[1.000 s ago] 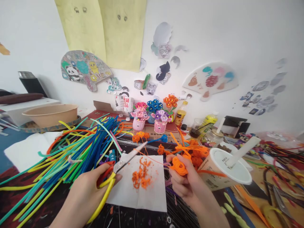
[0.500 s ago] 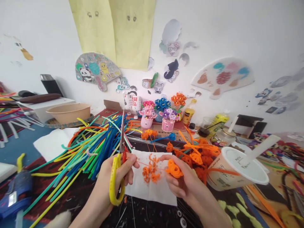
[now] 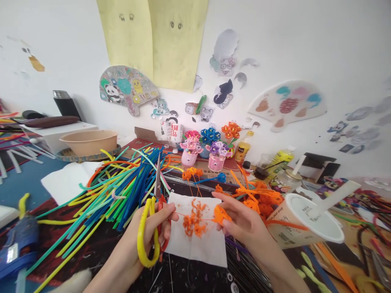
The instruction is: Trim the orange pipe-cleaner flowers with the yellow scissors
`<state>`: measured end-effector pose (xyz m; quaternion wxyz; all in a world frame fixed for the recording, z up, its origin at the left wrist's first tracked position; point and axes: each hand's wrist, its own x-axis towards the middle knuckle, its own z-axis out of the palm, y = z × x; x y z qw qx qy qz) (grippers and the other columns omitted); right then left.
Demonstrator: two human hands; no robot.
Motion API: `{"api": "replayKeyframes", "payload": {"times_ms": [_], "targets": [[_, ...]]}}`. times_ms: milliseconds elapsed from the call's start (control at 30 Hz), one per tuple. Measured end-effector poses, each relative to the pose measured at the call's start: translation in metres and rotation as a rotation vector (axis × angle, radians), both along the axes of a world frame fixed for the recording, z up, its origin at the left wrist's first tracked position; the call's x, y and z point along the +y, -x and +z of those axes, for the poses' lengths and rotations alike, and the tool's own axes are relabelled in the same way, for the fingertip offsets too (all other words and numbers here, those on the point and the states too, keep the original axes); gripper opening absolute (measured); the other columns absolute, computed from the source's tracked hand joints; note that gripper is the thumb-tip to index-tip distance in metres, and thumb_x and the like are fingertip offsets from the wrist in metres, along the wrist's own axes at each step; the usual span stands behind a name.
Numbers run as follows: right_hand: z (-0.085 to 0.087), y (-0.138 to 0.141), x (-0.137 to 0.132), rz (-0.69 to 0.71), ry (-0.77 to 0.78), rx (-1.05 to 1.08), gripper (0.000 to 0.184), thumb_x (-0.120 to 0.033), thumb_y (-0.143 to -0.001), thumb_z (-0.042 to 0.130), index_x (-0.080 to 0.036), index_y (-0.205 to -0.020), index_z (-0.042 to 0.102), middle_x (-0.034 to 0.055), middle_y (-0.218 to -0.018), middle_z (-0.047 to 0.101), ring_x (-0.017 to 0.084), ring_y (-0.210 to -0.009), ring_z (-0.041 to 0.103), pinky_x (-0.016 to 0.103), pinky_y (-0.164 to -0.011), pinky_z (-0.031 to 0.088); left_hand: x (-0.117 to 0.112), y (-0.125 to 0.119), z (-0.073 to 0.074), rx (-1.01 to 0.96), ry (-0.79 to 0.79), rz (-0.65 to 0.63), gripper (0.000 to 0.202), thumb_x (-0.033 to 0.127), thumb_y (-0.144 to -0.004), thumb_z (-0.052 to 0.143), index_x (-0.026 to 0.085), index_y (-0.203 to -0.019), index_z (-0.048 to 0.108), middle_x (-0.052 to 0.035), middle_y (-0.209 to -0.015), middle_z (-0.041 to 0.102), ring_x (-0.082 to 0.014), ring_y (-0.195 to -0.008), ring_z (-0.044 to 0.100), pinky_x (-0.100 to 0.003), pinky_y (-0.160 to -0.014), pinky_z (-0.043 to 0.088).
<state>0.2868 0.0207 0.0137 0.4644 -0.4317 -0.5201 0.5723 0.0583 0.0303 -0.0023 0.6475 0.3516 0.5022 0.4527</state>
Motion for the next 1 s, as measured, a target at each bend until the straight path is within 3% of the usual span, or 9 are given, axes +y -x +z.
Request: {"api": "replayKeyframes", "payload": {"times_ms": [100,200,333,433,500,567,667,800,1000], "targets": [[-0.003,0.000,0.002,0.003,0.010,-0.045,0.034,-0.041,-0.077,0.072,-0.021,-0.105,0.069,0.0015,-0.077,0.064,0.013,-0.060,0.058,0.026,-0.056,0.046,0.002,0.000,-0.003,-0.022,0.026,-0.002,0.032,0.047,-0.072,0.069,0.016,-0.063,0.063,0.0075,-0.034,0.045,-0.0021,-0.029,0.030,-0.013,-0.031,0.025],[-0.006,0.004,0.005,-0.081,0.082,-0.048,0.032,-0.048,-0.080,0.067,-0.017,-0.087,0.066,-0.0008,-0.063,0.059,0.013,-0.053,0.058,0.024,-0.051,0.043,0.003,0.000,-0.003,0.005,0.001,0.019,0.032,0.046,-0.070,0.068,0.016,-0.060,0.062,0.0072,-0.034,0.044,-0.0015,-0.031,0.029,-0.012,-0.033,0.024],[-0.009,0.009,0.009,-0.087,0.141,0.022,0.038,-0.052,-0.078,0.067,-0.015,-0.073,0.061,0.0015,-0.062,0.061,0.011,-0.050,0.057,0.020,-0.045,0.040,-0.001,0.001,0.001,0.079,-0.047,-0.015,0.045,0.064,-0.067,0.062,0.019,-0.065,0.061,0.0091,-0.031,0.037,-0.0063,-0.028,0.030,-0.018,-0.030,0.030],[-0.012,0.008,0.012,-0.183,0.151,0.034,0.044,-0.057,-0.075,0.066,-0.015,-0.066,0.057,0.0005,-0.053,0.059,0.008,-0.037,0.050,0.016,-0.035,0.030,-0.004,0.007,0.004,0.342,-0.275,0.046,0.048,0.067,-0.073,0.053,0.020,-0.071,0.060,0.0048,-0.041,0.050,-0.0084,-0.034,0.038,-0.020,-0.036,0.035],[-0.014,0.005,0.014,-0.258,0.152,0.034,0.046,-0.058,-0.075,0.065,-0.015,-0.064,0.054,-0.0006,-0.049,0.057,0.006,-0.032,0.046,0.015,-0.031,0.025,-0.005,0.012,0.003,0.616,-0.416,0.151,0.038,0.059,-0.071,0.058,0.022,-0.076,0.059,0.0005,-0.065,0.064,-0.0105,-0.044,0.049,-0.021,-0.042,0.039],[-0.014,0.003,0.015,-0.307,0.150,0.036,0.045,-0.057,-0.076,0.064,-0.015,-0.064,0.053,-0.0016,-0.048,0.056,0.004,-0.029,0.042,0.014,-0.029,0.020,-0.007,0.015,0.000,0.813,-0.490,0.178,0.032,0.050,-0.062,0.069,0.024,-0.077,0.057,0.0016,-0.070,0.065,-0.0153,-0.054,0.057,-0.023,-0.048,0.043],[-0.013,0.002,0.015,-0.358,0.162,0.065,0.044,-0.055,-0.079,0.062,-0.014,-0.063,0.055,-0.0026,-0.045,0.053,0.002,-0.027,0.036,0.014,-0.030,0.015,-0.009,0.015,-0.006,1.074,-0.663,0.078,0.036,0.045,-0.056,0.078,0.026,-0.078,0.057,0.0037,-0.070,0.065,-0.0201,-0.063,0.063,-0.025,-0.053,0.045],[-0.008,0.004,0.013,-0.348,0.202,0.137,0.046,-0.054,-0.080,0.060,-0.014,-0.058,0.056,-0.0027,-0.042,0.050,0.002,-0.029,0.032,0.014,-0.030,0.017,-0.013,0.006,-0.008,1.302,-0.863,-0.097,0.035,0.048,-0.059,0.079,0.025,-0.074,0.056,0.0056,-0.065,0.067,-0.0186,-0.054,0.065,-0.024,-0.050,0.045],[-0.004,0.009,0.009,-0.251,0.222,0.173,0.049,-0.054,-0.083,0.056,-0.014,-0.054,0.053,-0.0045,-0.040,0.045,0.001,-0.029,0.028,0.016,-0.033,0.018,-0.014,-0.001,-0.009,1.467,-0.805,-0.252,0.030,0.048,-0.069,0.074,0.024,-0.075,0.057,0.0053,-0.059,0.065,-0.0193,-0.048,0.065,-0.025,-0.044,0.043]]}}
